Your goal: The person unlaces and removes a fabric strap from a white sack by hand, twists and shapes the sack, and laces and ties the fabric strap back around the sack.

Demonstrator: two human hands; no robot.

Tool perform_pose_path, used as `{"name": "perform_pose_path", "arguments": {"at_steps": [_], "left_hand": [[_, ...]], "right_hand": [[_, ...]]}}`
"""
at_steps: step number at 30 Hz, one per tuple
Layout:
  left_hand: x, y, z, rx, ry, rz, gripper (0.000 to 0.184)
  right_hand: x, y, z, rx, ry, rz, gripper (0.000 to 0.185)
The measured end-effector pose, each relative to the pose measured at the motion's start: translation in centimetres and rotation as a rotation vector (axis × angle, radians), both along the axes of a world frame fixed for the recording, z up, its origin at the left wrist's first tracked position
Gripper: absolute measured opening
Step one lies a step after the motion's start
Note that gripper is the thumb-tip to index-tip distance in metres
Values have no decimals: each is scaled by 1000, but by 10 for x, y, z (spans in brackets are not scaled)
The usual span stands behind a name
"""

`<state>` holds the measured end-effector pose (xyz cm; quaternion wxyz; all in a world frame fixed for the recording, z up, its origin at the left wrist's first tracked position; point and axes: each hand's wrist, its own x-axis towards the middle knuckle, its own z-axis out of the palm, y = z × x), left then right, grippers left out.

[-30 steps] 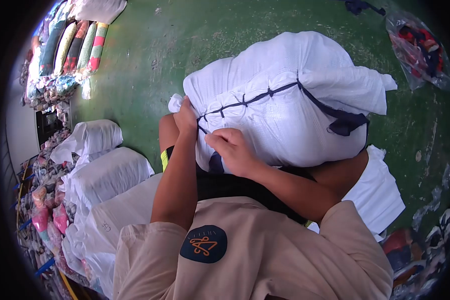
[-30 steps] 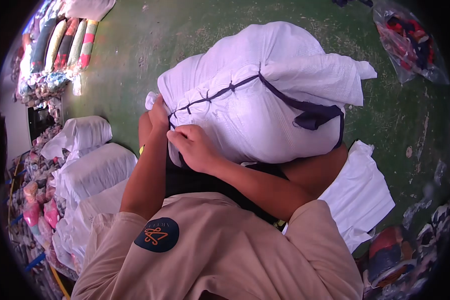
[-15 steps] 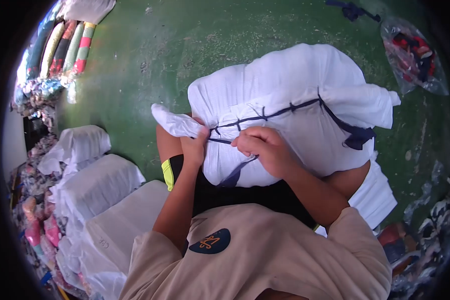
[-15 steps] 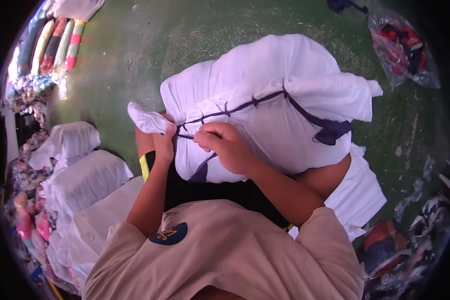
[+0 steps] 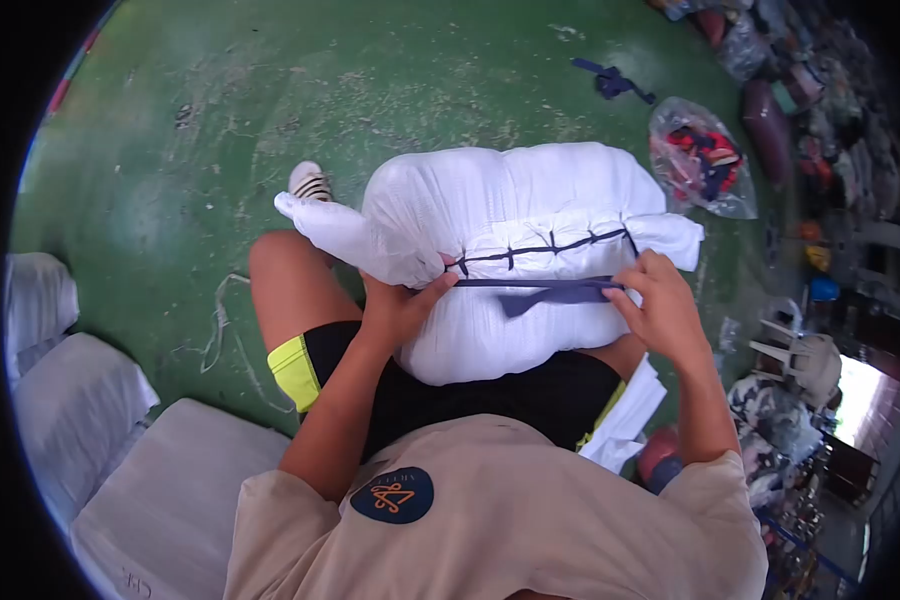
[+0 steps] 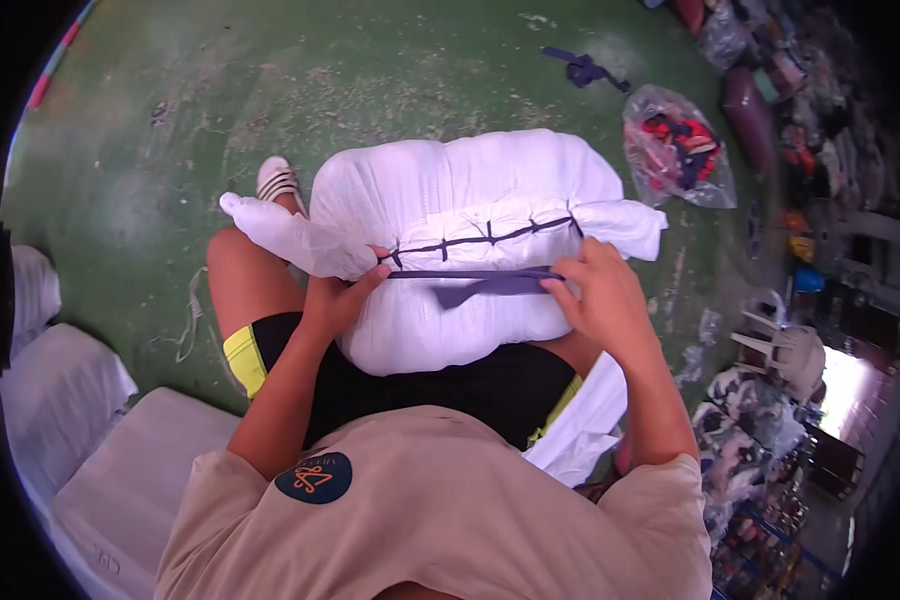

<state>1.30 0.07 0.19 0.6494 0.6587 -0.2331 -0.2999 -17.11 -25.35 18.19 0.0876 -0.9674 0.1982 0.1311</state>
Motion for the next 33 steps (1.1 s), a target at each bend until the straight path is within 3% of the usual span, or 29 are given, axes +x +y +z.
{"name": "perform_pose_path", "arguments": {"at_steps": [1, 5, 8, 10, 12, 15, 16, 19, 20, 25, 31, 33], "left_hand": [[-1, 1, -1, -30, 17, 0, 25], [-2, 0, 3, -12, -248, 96, 21], [-2, -1, 6, -27, -300, 120, 19], [0, 1, 8, -12, -372, 135, 17], [0, 2, 7, -17, -383, 139, 17], [-3, 2, 4, -4, -409, 168, 17], [-2, 3, 5, -11, -411, 166, 17], [-2, 7, 7, 59, -303, 98, 21], [-2, 7, 8, 82, -266, 77, 23], [-7, 6, -3, 84, -437, 179, 23], [-5, 7, 6, 48, -331, 117, 23], [-6, 7, 4, 58, -369, 131, 23]], "right_hand": [[-4, -3, 8, -30, 17, 0, 12], [-22, -14, 31, -119, 152, -647, 16], [-27, -27, 23, -15, -10, -803, 25], [-17, -26, 7, 689, -710, -960, 32], [12, -13, 7, 1187, -1068, -1013, 33], [49, 0, -12, 1167, -1159, -876, 33], [57, 7, -24, 1066, -1054, -785, 30], [94, 67, -27, 537, -409, -543, 36], [96, 75, -42, 224, -352, -337, 32], [87, 83, -64, 121, -230, 8, 21], [87, 88, -59, 133, -237, 32, 12], [89, 89, -57, 28, -197, 107, 13]]}}
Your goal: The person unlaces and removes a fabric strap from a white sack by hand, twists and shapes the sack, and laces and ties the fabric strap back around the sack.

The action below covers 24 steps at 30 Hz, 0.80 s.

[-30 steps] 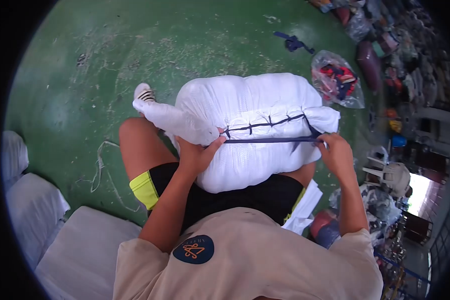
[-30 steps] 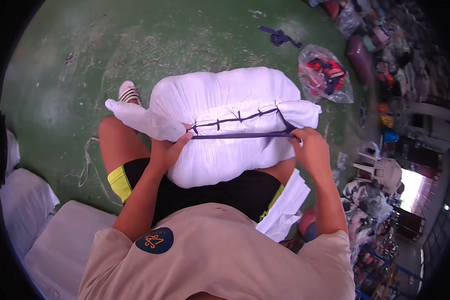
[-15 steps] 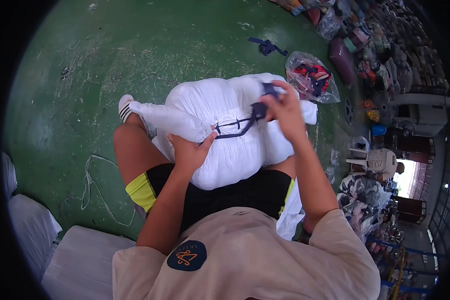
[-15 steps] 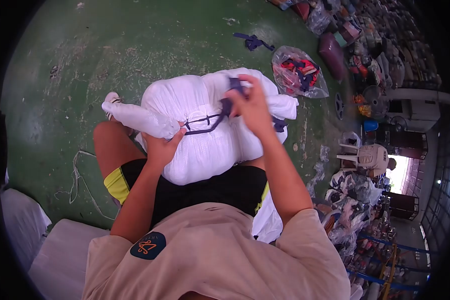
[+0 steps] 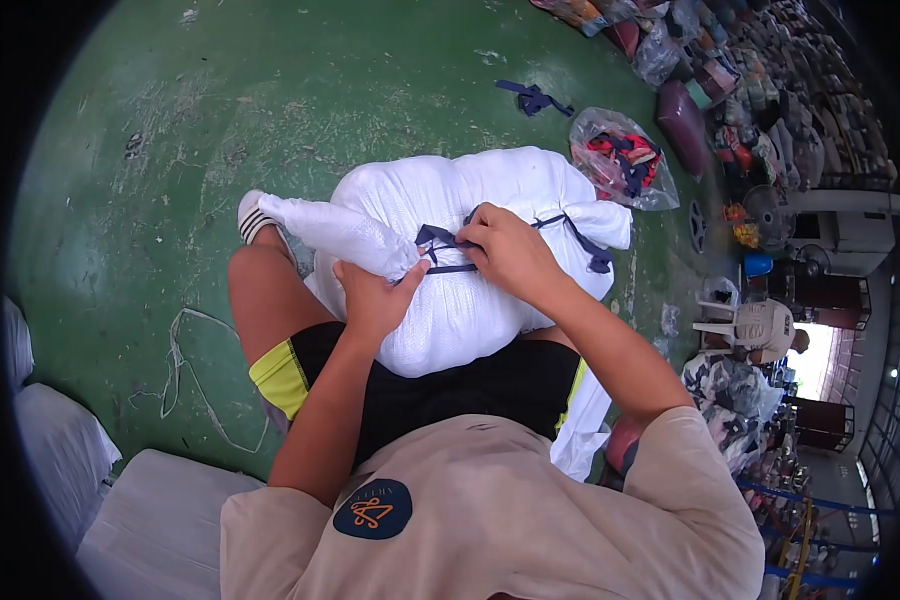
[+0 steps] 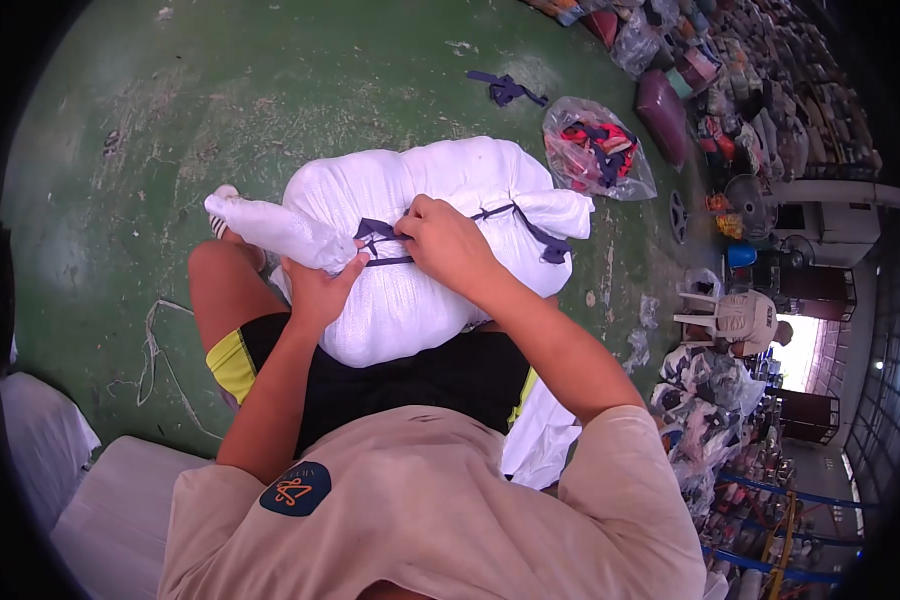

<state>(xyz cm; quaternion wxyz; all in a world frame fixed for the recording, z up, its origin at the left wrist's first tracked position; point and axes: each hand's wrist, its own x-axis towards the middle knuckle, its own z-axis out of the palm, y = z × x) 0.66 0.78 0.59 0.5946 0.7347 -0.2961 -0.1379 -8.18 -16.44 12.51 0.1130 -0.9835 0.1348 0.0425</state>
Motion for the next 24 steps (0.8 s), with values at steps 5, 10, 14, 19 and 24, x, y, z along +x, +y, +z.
{"name": "perform_pose_path", "arguments": {"at_steps": [5, 10, 14, 19, 24], "left_hand": [[1, -1, -2, 3, -50, 23, 24], [0, -1, -2, 2, -19, 11, 24], [2, -1, 0, 2, 18, 1, 24], [1, -2, -2, -1, 4, 29, 24], [0, -3, -12, 6, -29, 32, 23]], "right_hand": [[4, -4, 0, -138, 43, 119, 11], [8, -4, 0, -201, 113, 182, 11], [8, -3, 0, -220, 135, 168, 11], [5, -3, 0, -145, 39, 93, 9], [5, -3, -1, -156, 50, 101, 9]]}}
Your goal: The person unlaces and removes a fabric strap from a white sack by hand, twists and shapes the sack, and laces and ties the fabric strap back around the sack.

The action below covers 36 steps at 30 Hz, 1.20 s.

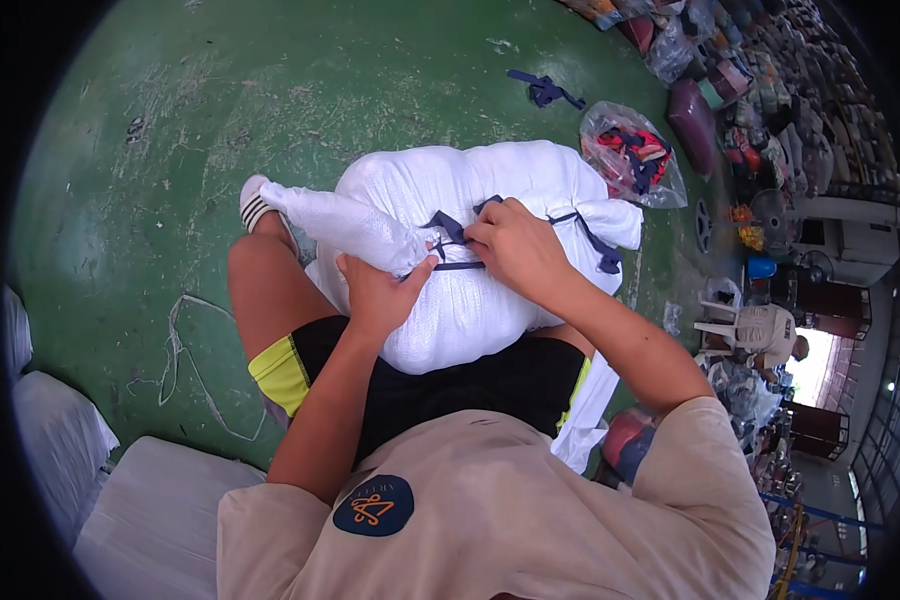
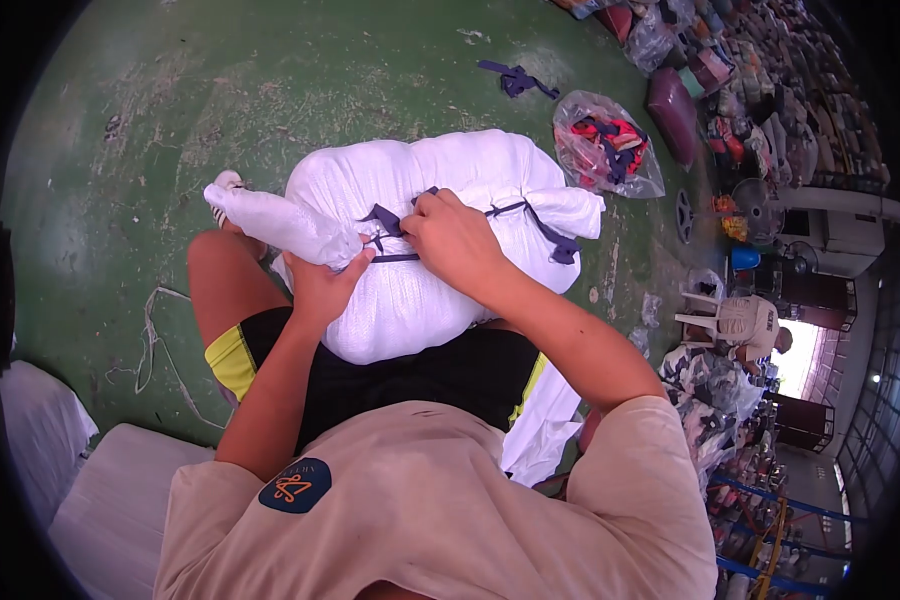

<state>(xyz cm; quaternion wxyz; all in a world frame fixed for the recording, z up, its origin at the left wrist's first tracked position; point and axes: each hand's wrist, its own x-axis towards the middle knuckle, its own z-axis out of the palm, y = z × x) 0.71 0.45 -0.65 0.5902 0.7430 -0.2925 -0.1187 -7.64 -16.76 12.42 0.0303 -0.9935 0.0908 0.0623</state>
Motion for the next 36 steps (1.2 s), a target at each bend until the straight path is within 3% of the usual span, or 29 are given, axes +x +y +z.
{"name": "perform_pose_path", "arguments": {"at_steps": [9, 14, 18, 29, 33, 36], "left_hand": [[1, 1, 4, 18, 73, -42, 27], [-1, 0, -7, 71, -85, 13, 35], [-4, -4, -13, 79, -83, 77, 20], [-3, -5, -15, 118, -97, 67, 22], [-2, -5, -16, 106, -78, 15, 48], [-2, -6, -17, 105, -82, 25, 48]], "right_hand": [[23, -12, 3, -45, 160, 231, 10], [38, -31, -3, 111, 249, 356, 12], [56, -40, -2, 454, 628, 79, 15], [92, -45, 0, 343, 933, 129, 19], [107, -34, 9, 181, 1071, 123, 19], [100, -42, 6, 210, 944, 120, 20]]}}
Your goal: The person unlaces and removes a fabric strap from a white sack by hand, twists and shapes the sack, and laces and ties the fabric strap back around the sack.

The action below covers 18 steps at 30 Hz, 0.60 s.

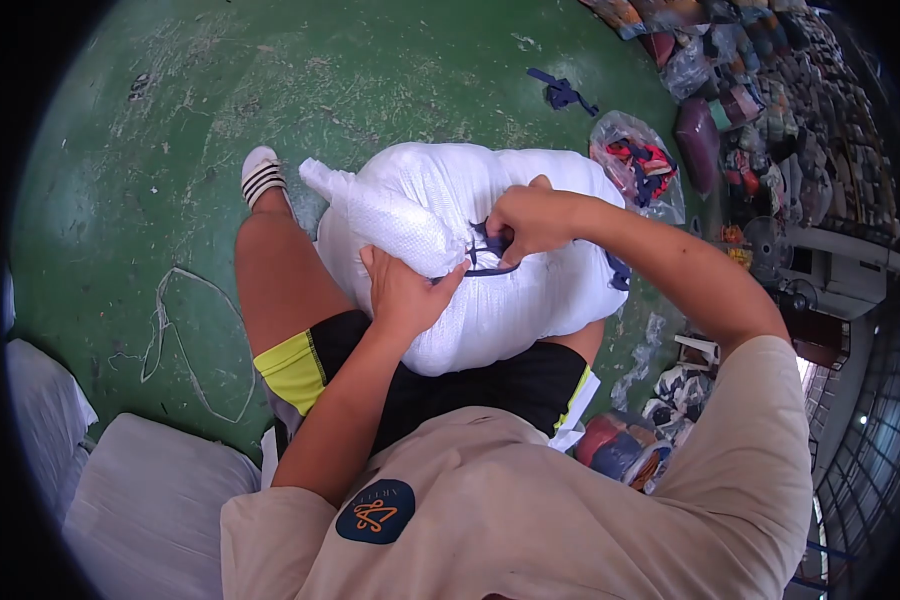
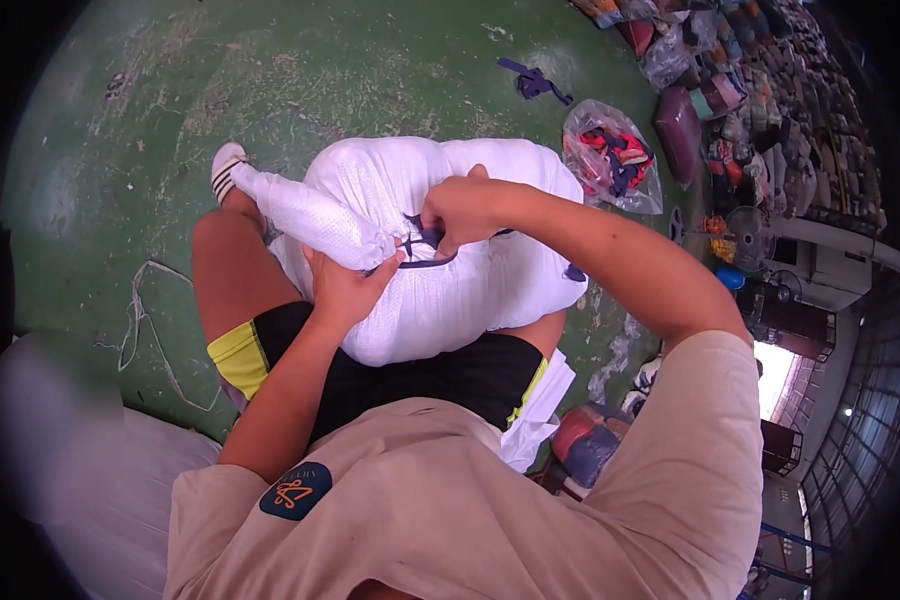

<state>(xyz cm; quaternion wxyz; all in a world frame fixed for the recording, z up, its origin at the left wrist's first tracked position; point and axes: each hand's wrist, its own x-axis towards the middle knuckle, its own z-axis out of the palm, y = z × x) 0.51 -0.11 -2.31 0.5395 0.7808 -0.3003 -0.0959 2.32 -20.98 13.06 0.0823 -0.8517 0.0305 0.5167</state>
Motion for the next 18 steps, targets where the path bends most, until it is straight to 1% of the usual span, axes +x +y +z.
{"name": "perform_pose_path", "arguments": {"at_steps": [2, 3, 7, 8, 12, 13, 17, 18], "left_hand": [[0, -1, 0, -1, -3, 16, 48], [-1, -1, 0, -1, 1, 17, 48], [0, -1, 0, 19, 2, 27, 48], [0, -1, 0, 19, 0, 23, 48], [-2, -1, -4, -17, -13, 28, 48], [-2, -1, -3, -17, -12, 26, 48], [-1, 0, -3, -9, 29, 8, 48], [-1, 0, -3, -7, 24, 6, 48]], "right_hand": [[-7, -7, -2, 27, -122, -24, 21], [-11, -9, -3, 26, -118, -23, 21], [-35, -16, -3, 200, -384, -258, 21], [-39, -17, -1, 200, -386, -262, 21], [-49, -18, 3, 209, -539, -22, 21], [-51, -19, 3, 208, -539, -24, 21], [-60, -23, -3, 268, -673, 121, 24], [-61, -22, -2, 269, -678, 119, 24]]}}
